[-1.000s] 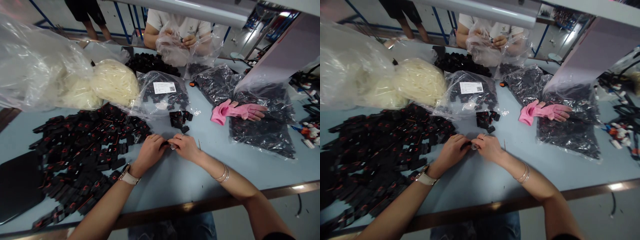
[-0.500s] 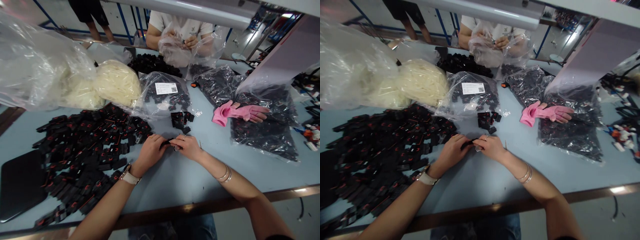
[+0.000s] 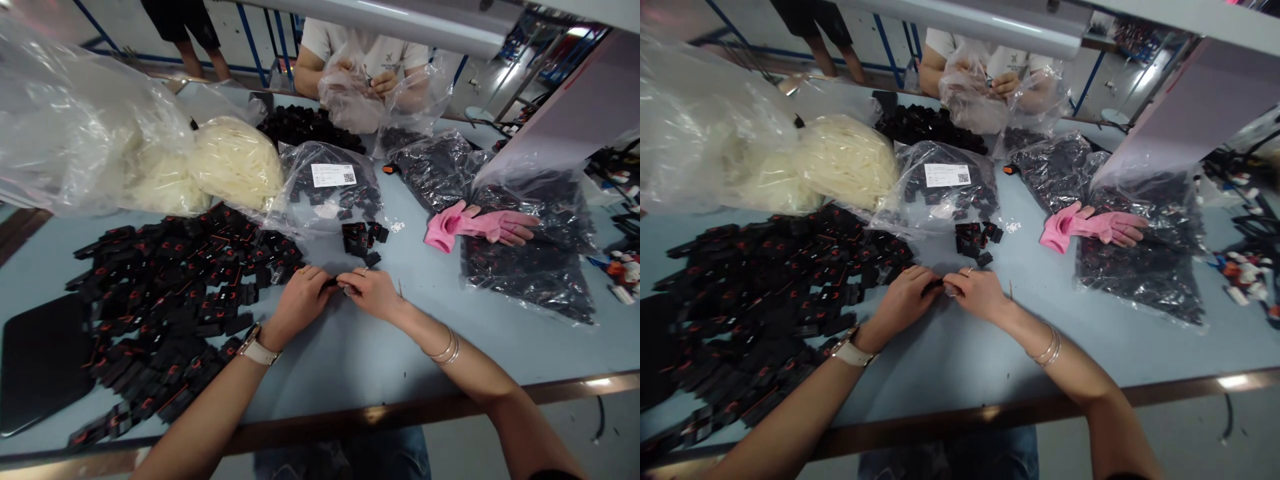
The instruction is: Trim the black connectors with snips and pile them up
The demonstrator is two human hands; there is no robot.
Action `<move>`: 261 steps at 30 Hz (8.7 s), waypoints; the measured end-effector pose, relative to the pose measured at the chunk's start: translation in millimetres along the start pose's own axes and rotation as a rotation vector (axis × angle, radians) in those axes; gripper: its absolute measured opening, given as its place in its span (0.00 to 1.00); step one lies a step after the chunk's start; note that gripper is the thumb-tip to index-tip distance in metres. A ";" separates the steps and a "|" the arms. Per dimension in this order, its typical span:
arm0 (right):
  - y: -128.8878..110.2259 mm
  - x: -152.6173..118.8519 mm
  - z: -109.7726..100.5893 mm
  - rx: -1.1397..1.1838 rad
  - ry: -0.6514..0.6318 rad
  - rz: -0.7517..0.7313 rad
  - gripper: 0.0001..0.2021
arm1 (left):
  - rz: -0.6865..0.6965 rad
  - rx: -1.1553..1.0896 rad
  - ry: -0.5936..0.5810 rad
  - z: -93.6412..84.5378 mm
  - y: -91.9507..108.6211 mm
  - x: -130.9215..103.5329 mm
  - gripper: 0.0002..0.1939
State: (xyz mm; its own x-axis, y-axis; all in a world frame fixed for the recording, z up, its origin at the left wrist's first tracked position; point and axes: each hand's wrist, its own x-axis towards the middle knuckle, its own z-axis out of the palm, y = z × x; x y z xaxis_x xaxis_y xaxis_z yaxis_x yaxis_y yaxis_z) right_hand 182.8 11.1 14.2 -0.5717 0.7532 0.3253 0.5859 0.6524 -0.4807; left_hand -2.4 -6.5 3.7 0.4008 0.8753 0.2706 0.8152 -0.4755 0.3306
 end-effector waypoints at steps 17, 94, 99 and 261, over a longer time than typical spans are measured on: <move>-11.6 2.4 5.4 0.638 0.370 0.386 0.21 | -0.018 -0.026 -0.002 -1.4 1.3 -0.1 0.06; -15.1 7.9 3.1 0.289 0.267 0.274 0.15 | 0.010 0.048 -0.053 -1.4 2.0 1.3 0.08; -13.3 3.2 4.7 0.357 0.323 0.269 0.14 | 0.009 0.046 -0.058 -1.4 1.6 1.5 0.08; 78.4 28.3 -64.4 -0.570 -0.214 0.658 0.13 | 0.053 0.027 0.127 -2.7 11.4 -3.1 0.08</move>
State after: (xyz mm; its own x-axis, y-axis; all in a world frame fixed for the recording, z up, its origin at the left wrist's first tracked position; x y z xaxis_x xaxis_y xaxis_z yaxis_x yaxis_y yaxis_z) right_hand 249.5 89.0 38.2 -0.0810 0.9949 -0.0594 0.9966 0.0799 -0.0200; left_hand 4.5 -14.8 9.1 0.3886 0.8303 0.3995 0.8063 -0.5163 0.2886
